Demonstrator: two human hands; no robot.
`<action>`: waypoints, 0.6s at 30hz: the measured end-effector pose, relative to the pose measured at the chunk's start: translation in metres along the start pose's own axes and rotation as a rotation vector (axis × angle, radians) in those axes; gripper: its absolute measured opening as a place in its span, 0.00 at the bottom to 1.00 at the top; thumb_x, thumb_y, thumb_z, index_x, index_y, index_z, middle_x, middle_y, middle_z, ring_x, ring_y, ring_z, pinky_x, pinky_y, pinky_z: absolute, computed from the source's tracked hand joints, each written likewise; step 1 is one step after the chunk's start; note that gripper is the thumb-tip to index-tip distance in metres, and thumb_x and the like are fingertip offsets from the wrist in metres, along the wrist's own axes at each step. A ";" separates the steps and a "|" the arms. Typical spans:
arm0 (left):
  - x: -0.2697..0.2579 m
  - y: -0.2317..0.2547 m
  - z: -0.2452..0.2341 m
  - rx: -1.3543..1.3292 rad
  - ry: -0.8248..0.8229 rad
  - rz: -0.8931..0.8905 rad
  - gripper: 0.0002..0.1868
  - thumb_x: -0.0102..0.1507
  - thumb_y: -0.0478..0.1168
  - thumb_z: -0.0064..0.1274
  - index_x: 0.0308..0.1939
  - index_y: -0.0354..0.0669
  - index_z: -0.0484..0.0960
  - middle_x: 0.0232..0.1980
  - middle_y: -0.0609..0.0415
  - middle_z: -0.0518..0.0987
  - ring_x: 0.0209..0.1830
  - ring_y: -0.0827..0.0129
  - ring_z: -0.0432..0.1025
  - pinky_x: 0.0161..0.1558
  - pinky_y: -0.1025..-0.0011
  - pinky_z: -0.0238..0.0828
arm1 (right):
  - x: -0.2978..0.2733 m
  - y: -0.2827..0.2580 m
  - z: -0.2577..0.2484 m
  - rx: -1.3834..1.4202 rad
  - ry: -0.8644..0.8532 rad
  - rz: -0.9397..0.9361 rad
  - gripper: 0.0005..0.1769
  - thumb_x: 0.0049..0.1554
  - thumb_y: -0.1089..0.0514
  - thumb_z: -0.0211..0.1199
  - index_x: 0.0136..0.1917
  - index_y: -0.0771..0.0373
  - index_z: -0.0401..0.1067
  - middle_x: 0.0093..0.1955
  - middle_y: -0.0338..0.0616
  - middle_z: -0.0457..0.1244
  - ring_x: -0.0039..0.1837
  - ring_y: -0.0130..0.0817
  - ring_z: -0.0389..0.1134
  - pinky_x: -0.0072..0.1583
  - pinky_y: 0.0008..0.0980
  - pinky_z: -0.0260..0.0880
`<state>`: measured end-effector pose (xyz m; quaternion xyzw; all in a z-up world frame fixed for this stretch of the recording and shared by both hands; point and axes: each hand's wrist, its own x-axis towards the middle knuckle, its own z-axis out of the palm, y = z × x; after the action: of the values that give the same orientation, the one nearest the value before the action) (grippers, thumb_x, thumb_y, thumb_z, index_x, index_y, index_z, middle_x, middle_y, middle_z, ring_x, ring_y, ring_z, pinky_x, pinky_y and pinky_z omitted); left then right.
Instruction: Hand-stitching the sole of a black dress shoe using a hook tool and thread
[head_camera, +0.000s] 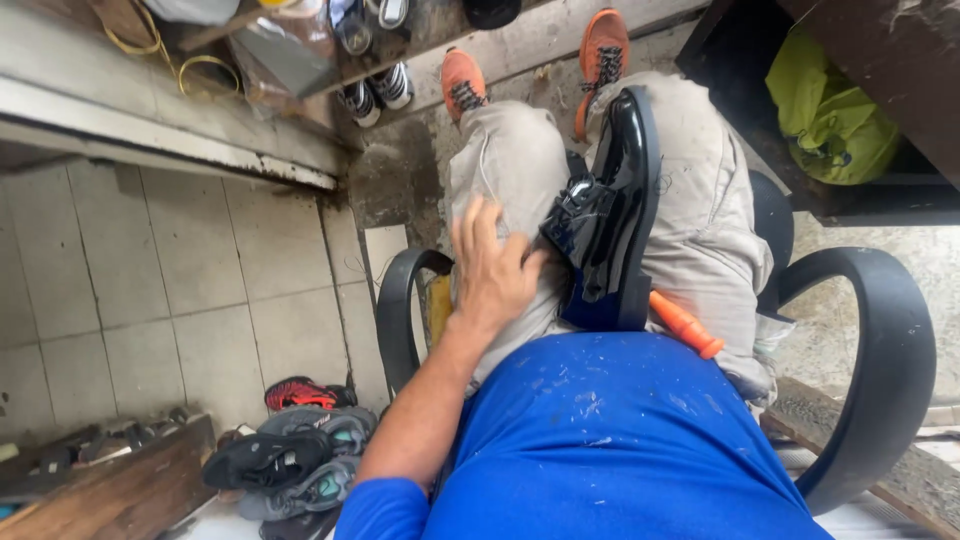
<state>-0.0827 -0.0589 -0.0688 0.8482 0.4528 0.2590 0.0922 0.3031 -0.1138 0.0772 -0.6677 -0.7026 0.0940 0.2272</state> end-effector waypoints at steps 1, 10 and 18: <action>0.008 0.006 -0.014 -0.001 -0.002 0.012 0.19 0.63 0.52 0.57 0.29 0.42 0.74 0.63 0.39 0.68 0.74 0.35 0.57 0.70 0.32 0.47 | 0.005 -0.006 0.007 -0.020 0.006 0.001 0.32 0.56 0.58 0.77 0.71 0.74 0.76 0.70 0.65 0.66 0.69 0.61 0.65 0.67 0.54 0.63; -0.025 0.026 -0.035 -1.544 -0.032 -0.166 0.15 0.71 0.39 0.37 0.29 0.46 0.69 0.38 0.53 0.72 0.44 0.64 0.67 0.51 0.66 0.66 | 0.047 -0.062 0.123 0.262 -0.320 0.562 0.41 0.45 0.33 0.79 0.63 0.52 0.68 0.42 0.36 0.66 0.46 0.38 0.67 0.50 0.42 0.62; -0.120 -0.007 -0.070 -1.274 -0.435 -0.546 0.21 0.71 0.43 0.41 0.21 0.46 0.65 0.23 0.57 0.63 0.24 0.71 0.57 0.31 0.70 0.53 | 0.044 -0.053 0.136 0.428 -0.117 0.643 0.38 0.41 0.42 0.91 0.47 0.52 0.63 0.35 0.28 0.56 0.37 0.20 0.51 0.39 0.24 0.56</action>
<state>-0.1790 -0.1581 -0.0543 0.5189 0.3809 0.2656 0.7177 0.1953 -0.0524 -0.0106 -0.7850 -0.4337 0.3426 0.2798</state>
